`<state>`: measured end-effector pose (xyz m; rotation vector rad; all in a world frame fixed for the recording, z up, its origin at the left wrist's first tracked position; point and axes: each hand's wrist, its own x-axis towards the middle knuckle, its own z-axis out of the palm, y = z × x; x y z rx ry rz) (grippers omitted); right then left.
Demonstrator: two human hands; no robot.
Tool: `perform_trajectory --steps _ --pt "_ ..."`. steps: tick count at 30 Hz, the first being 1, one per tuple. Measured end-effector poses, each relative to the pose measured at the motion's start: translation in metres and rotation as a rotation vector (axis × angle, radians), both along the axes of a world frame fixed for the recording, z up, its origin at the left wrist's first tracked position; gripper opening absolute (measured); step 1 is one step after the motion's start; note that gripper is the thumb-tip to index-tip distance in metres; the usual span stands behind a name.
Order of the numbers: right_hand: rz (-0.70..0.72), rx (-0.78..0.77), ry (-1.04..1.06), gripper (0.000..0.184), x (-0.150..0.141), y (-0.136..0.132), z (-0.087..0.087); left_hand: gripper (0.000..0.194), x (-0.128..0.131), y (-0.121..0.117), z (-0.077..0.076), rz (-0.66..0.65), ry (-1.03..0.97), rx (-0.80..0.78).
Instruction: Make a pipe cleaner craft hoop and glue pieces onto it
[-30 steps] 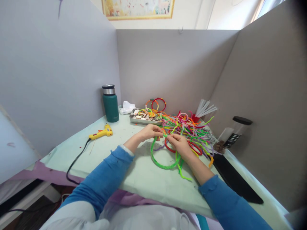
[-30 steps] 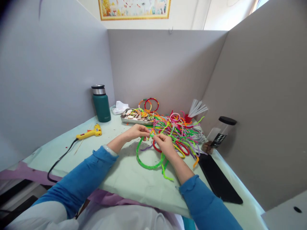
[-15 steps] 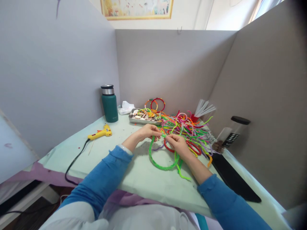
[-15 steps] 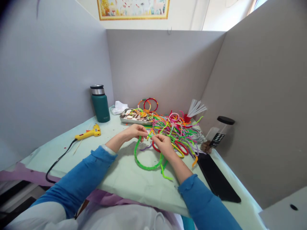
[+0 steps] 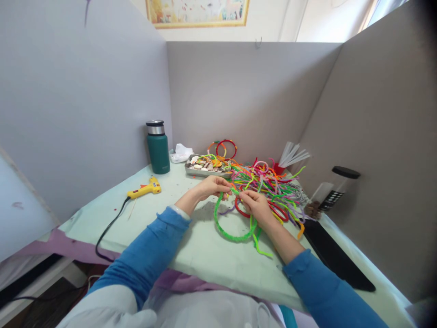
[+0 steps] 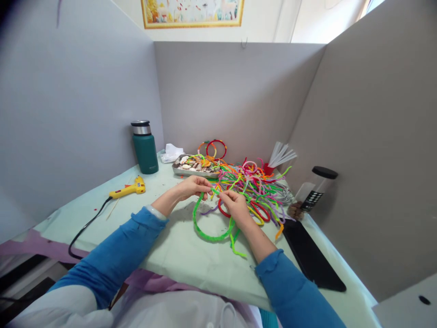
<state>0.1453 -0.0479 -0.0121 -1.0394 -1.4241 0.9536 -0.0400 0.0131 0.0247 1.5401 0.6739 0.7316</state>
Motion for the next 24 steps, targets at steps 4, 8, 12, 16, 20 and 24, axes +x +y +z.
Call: perform_trajectory --steps 4,8,12,16,20,24 --pt "-0.006 -0.028 0.039 0.033 -0.001 0.000 0.001 0.030 0.003 -0.002 0.001 0.049 0.002 0.049" --pt "0.009 -0.065 0.064 0.032 -0.002 -0.001 0.003 0.025 0.007 -0.005 0.002 0.079 0.008 0.133" --pt "0.042 -0.111 0.069 0.031 0.001 0.000 0.003 0.023 0.007 -0.006 0.003 0.070 0.022 0.190" --pt "0.119 -0.149 0.066 0.031 0.007 0.002 0.002 0.024 0.006 -0.002 0.002 0.038 0.034 0.244" --pt "0.193 -0.186 0.070 0.029 0.010 0.001 0.004 0.026 0.003 0.001 0.001 0.016 0.071 0.289" --pt "0.297 -0.257 0.060 0.028 0.011 -0.003 0.010 0.026 -0.003 -0.002 0.004 -0.084 0.088 0.239"
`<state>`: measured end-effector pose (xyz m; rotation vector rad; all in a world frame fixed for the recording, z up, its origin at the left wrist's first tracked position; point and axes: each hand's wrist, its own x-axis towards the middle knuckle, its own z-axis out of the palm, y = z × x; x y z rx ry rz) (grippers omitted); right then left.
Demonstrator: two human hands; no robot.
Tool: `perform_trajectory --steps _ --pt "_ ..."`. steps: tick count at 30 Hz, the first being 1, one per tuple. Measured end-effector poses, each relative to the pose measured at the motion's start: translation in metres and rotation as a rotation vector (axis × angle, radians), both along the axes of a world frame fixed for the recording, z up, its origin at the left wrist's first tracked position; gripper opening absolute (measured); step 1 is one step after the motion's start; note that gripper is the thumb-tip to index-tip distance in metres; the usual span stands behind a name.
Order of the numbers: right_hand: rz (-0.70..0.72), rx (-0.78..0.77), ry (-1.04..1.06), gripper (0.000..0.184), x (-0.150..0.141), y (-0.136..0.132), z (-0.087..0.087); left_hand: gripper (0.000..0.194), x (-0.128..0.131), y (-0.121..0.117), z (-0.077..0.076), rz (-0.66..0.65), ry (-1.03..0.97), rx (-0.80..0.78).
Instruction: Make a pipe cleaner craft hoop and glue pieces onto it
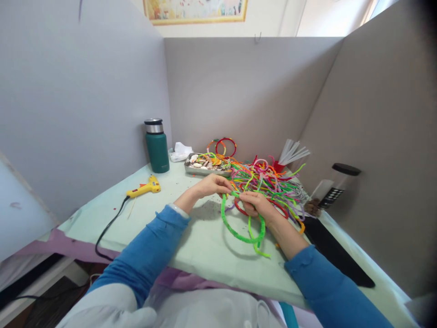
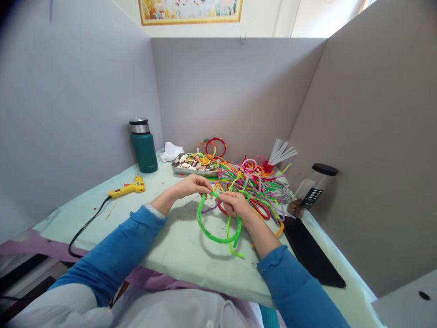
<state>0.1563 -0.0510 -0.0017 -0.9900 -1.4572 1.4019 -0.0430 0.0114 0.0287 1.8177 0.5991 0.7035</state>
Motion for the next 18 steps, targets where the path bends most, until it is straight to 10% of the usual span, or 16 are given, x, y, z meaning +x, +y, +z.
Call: perform_trajectory --steps 10,18 --pt "-0.082 0.215 -0.142 0.029 -0.004 0.000 -0.006 0.022 -0.001 0.002 -0.002 -0.052 0.022 -0.506" --pt "-0.229 0.209 -0.049 0.030 -0.007 0.004 -0.004 0.031 0.009 -0.002 -0.004 0.113 -0.152 -0.336"
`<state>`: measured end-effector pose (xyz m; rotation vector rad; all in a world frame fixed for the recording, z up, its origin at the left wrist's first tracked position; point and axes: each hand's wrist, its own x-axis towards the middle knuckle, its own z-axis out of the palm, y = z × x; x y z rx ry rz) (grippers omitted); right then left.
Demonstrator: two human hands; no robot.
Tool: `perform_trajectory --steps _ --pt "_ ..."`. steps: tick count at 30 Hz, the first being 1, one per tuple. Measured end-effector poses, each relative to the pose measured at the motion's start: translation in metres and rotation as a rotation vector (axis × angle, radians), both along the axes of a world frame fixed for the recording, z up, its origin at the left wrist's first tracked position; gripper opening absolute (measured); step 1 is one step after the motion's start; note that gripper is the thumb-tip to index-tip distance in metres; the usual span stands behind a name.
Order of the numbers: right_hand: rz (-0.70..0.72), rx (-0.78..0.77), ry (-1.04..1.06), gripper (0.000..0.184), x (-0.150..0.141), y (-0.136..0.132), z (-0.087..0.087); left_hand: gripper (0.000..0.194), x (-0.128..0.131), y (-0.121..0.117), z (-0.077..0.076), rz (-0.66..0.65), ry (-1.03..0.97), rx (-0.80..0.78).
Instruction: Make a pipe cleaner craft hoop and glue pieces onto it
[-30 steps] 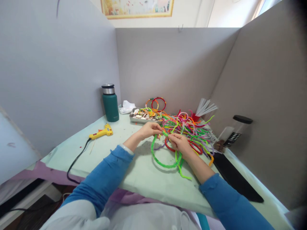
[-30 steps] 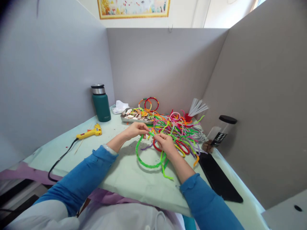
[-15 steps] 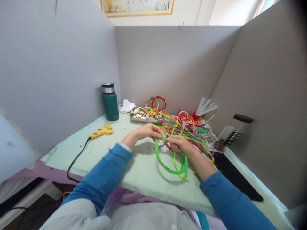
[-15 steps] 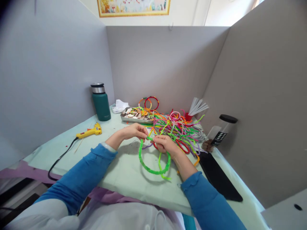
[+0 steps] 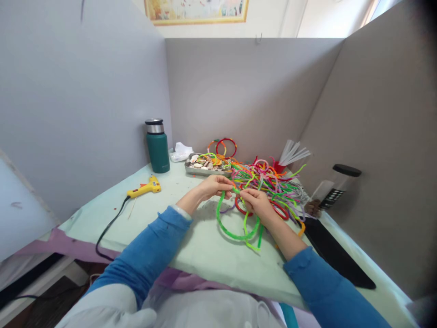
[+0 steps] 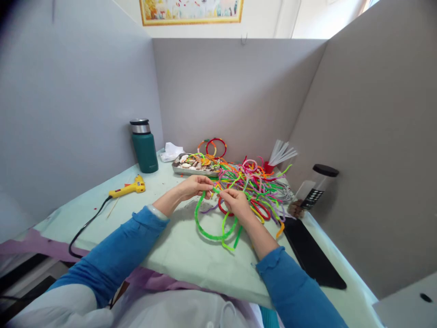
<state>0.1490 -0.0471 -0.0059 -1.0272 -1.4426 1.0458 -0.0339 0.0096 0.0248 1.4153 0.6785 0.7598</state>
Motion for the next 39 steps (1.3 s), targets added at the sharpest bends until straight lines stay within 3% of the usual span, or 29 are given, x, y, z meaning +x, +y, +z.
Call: perform_trajectory --steps 5,22,26,33,39 --pt "0.019 -0.047 0.111 0.028 0.0016 0.0015 -0.0006 0.029 0.0041 -0.0008 0.0012 0.107 0.041 0.170" --pt "0.038 -0.064 0.094 0.025 0.0038 0.0025 -0.0015 0.020 0.0095 0.0011 -0.0046 0.124 0.133 0.483" --pt "0.033 -0.046 0.030 0.026 0.0044 0.0029 -0.0032 0.020 0.0057 -0.0022 -0.0010 0.071 0.144 0.356" --pt "0.012 0.087 -0.189 0.029 0.0035 0.0018 -0.0060 0.015 0.0014 -0.0034 0.0013 0.007 0.124 -0.135" --pt "-0.014 0.174 -0.288 0.031 0.0020 0.0009 -0.0051 0.008 0.0027 -0.0004 -0.0005 -0.086 0.121 -0.312"
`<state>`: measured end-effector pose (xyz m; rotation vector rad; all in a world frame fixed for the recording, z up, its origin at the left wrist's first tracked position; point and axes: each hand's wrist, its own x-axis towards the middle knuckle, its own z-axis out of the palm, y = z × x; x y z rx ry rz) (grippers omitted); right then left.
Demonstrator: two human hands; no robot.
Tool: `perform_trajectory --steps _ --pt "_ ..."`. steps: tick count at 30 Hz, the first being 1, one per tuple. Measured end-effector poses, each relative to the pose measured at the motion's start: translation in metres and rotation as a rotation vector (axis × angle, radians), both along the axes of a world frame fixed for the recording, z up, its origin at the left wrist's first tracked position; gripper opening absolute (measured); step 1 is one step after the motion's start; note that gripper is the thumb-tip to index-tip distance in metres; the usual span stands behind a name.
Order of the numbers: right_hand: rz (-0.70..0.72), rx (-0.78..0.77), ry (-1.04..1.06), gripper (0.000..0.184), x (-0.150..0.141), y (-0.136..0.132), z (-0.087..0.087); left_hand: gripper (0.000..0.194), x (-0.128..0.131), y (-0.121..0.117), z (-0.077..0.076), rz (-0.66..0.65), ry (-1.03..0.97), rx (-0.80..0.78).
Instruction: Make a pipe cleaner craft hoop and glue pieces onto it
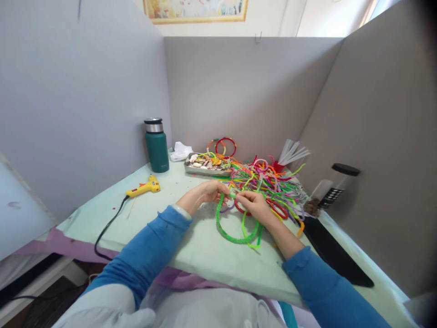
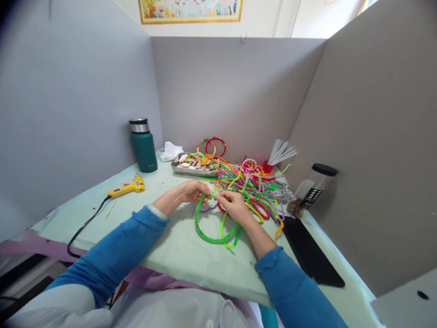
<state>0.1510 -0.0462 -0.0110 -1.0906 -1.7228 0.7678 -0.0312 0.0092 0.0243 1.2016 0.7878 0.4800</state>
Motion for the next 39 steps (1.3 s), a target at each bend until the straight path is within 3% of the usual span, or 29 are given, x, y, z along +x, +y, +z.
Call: perform_trajectory --steps 4,10,15,21,28,39 --pt "-0.035 -0.033 0.057 0.031 0.000 0.001 0.000 0.015 0.002 -0.002 0.000 0.052 -0.038 0.092" --pt "-0.071 -0.197 0.237 0.031 0.000 0.003 0.002 0.016 0.012 -0.002 -0.008 0.213 0.097 0.640" --pt "-0.047 -0.303 0.328 0.029 0.001 0.004 0.001 0.015 0.012 0.004 -0.015 0.186 0.219 0.960" --pt "-0.010 -0.341 0.368 0.027 0.004 0.004 0.001 0.014 0.006 0.001 -0.010 0.109 0.303 1.262" --pt "0.032 -0.358 0.366 0.028 0.007 0.006 -0.001 0.014 0.006 -0.001 -0.007 0.058 0.311 1.290" --pt "0.100 -0.408 0.276 0.030 0.010 0.008 -0.002 0.018 0.000 0.001 -0.007 -0.062 0.326 1.046"
